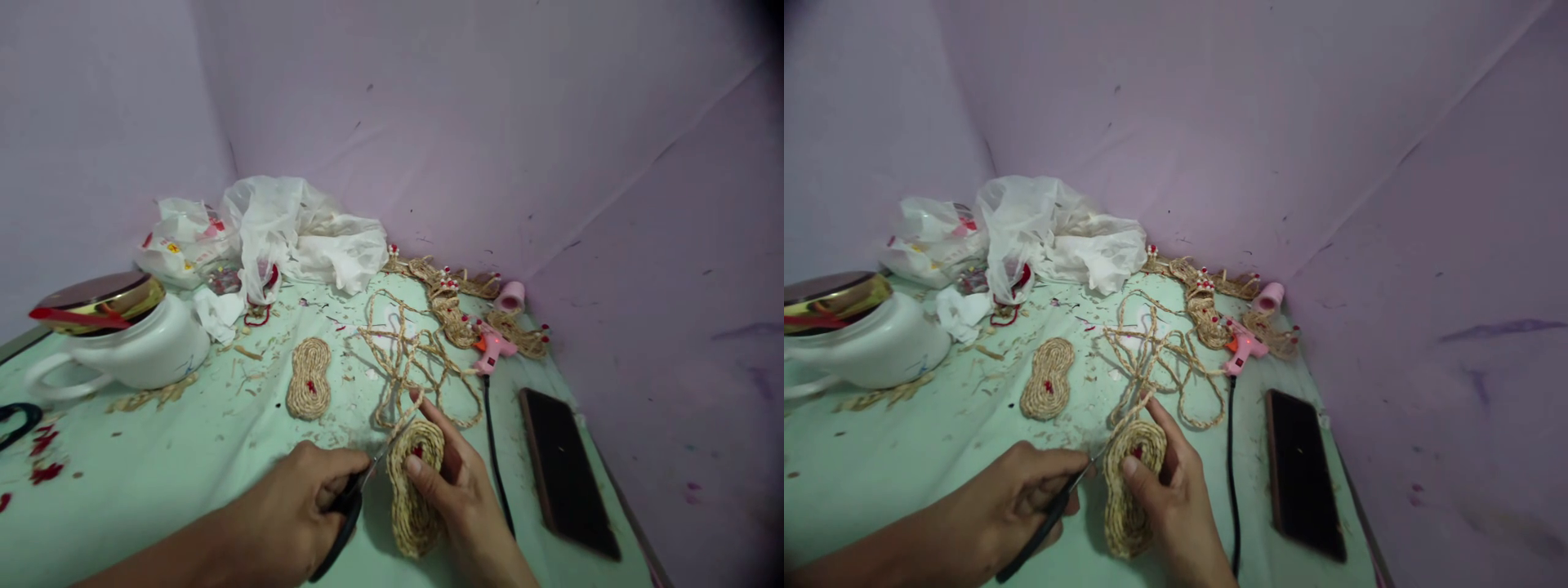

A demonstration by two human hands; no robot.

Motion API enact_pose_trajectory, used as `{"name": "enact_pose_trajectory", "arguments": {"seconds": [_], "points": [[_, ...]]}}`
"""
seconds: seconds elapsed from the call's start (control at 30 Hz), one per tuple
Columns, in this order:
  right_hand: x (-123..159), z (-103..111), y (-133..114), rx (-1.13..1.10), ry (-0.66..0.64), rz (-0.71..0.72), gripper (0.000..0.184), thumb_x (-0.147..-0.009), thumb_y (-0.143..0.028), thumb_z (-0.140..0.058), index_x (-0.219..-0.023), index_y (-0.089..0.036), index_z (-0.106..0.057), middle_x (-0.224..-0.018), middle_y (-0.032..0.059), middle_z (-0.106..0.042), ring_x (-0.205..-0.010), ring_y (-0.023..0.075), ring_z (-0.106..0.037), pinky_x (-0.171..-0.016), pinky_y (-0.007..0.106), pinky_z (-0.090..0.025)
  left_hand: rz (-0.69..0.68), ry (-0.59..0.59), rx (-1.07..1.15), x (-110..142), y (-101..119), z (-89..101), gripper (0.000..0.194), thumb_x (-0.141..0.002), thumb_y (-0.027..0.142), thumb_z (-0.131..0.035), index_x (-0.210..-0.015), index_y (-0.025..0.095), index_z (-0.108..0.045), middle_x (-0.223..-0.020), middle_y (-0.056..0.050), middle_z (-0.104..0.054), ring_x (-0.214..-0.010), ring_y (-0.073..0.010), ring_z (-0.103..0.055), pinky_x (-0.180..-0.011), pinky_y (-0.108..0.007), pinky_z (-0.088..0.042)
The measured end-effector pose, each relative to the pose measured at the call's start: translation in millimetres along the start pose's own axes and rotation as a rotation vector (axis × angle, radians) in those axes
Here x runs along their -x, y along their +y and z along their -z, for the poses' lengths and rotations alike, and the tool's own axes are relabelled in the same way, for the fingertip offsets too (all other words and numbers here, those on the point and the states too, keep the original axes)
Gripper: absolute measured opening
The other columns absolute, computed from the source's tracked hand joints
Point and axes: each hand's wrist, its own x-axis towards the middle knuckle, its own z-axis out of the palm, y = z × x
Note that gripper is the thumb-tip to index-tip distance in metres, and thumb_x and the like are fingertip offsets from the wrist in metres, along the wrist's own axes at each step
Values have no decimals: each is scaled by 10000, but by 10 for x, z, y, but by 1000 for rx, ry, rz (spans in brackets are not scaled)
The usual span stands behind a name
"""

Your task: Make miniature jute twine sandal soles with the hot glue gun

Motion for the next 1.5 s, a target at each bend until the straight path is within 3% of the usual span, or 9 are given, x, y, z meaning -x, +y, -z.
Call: {"name": "enact_pose_trajectory", "arguments": {"seconds": [0.13, 0.3, 0.5, 0.8, 1.07, 1.23, 1.5], "points": [[-3, 22, 6, 22, -17, 16, 682, -690, -317, -699, -1301, -218, -414, -1189, 86, -605, -1071, 242, -550, -893, 351, -428, 34, -35, 34, -12, -14, -8, 103, -602, 94, -396, -626, 191, -419, -506, 66, -332, -479, -76, -299, -422, -207, -212], [18, -6, -32, 84, -38, 44, 691, -671, -317, -712, -1295, -230, -427, -1239, 73, -569, -1139, 240, -502, -941, 342, -393, 48, 39, -4, -10, -82, -16, 73, -612, 136, -445, -662, 187, -433, -574, 53, -394, -547, -86, -351, -465, -200, -249], [41, -76, -61, 109, -107, 49, 677, -694, -317, -692, -1305, -218, -418, -1162, 82, -621, -1048, 239, -571, -882, 332, -442, 57, 13, -110, 76, 109, 65, 30, -658, 182, -458, -648, 191, -431, -553, 57, -365, -534, -90, -302, -457, -213, -236], [20, -10, 23, 64, -65, 50, 692, -700, -288, -695, -1321, -233, -395, -1256, 65, -556, -1160, 239, -488, -970, 360, -369, 40, -47, -18, 56, 63, 36, 36, -691, 202, -428, -661, 193, -445, -504, 65, -353, -484, -83, -308, -437, -212, -237], [37, -61, -44, 108, -95, 39, 693, -690, -312, -697, -1315, -239, -409, -1187, 73, -610, -1066, 242, -563, -897, 346, -437, 34, -62, 1, 57, 43, 63, 16, -682, 185, -446, -666, 189, -446, -538, 61, -341, -515, -83, -307, -451, -208, -244], [36, -69, -50, 131, -78, 81, 647, -682, -294, -705, -1279, -253, -460, -1265, 54, -552, -1157, 226, -492, -961, 325, -381, 36, -54, -34, 66, 72, 72, 53, -702, 208, -444, -692, 180, -488, -540, 56, -346, -519, -85, -307, -442, -208, -243], [68, -89, -13, 81, -102, -4, 760, -677, -314, -703, -1346, -214, -357, -1073, 76, -644, -1033, 244, -546, -822, 327, -450, -27, -113, 118, 24, -15, 35, 61, -702, 127, -433, -686, 178, -461, -545, 65, -372, -497, -69, -327, -432, -194, -263]]}}
